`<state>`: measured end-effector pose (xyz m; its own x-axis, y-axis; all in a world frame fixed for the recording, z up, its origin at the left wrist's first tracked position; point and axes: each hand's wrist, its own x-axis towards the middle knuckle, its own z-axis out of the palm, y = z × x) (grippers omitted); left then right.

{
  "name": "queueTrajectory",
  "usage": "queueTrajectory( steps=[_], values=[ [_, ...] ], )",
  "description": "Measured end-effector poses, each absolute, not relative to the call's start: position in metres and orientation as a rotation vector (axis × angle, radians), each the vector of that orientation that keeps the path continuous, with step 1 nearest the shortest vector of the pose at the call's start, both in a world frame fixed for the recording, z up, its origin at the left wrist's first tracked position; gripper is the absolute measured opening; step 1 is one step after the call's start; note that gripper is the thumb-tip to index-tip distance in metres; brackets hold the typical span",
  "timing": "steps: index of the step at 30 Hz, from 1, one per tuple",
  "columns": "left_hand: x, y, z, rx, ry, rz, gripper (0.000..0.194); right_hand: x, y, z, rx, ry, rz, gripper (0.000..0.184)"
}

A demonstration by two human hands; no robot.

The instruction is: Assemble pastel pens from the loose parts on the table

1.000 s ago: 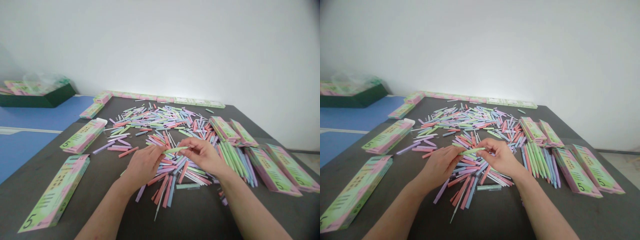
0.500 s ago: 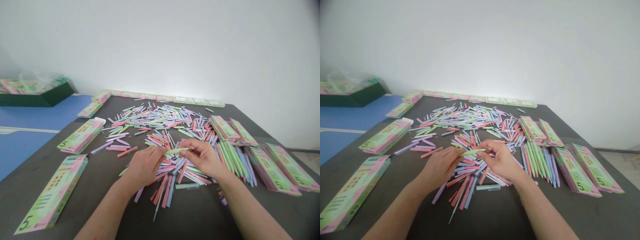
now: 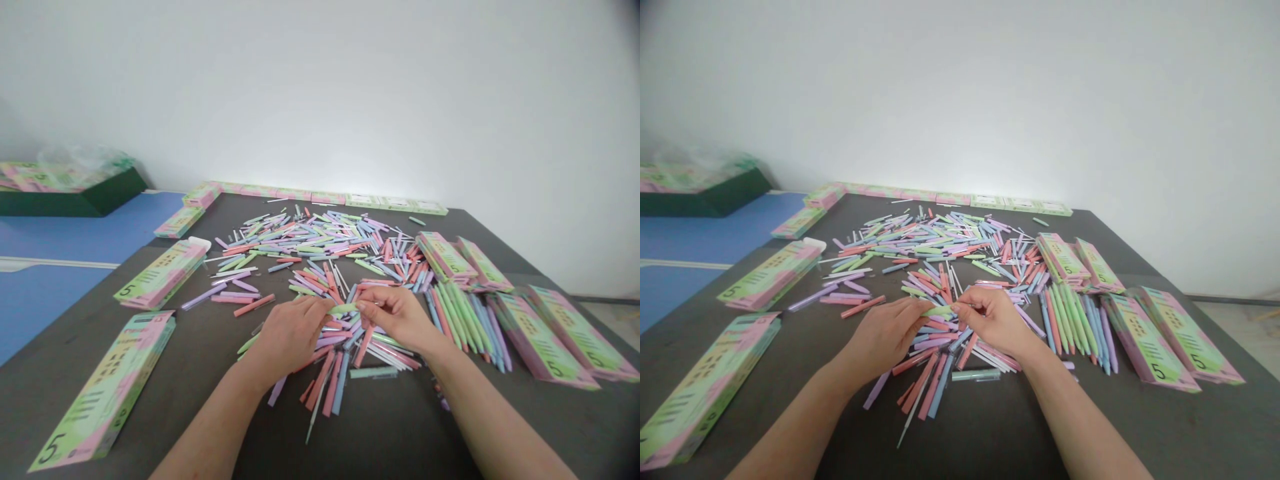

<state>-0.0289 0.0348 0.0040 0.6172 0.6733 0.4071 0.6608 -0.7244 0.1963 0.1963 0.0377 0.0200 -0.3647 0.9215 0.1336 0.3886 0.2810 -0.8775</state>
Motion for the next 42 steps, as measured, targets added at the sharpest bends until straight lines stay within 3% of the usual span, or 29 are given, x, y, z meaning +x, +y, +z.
queueTrajectory(
  steps=[6,16,27,42],
  values=[
    [-0.028,0.033,0.004,2.859,1.139,0.646,0.025,0.197,0.034,0.018,-1.218,-1.920,1.018,0.047],
    [-0.011,0.020,0.012,3.048,1.148,0.731,0.020,0.211,0.028,0.002,-1.221,-1.661,1.322,0.034],
    [-0.002,0.012,0.008,3.118,1.189,0.943,0.026,0.215,0.026,-0.006,-1.186,-1.597,1.456,0.034],
    [-0.012,0.021,0.009,3.007,1.111,0.753,0.024,0.208,0.018,0.007,-1.165,-1.593,1.293,0.028]
  ],
)
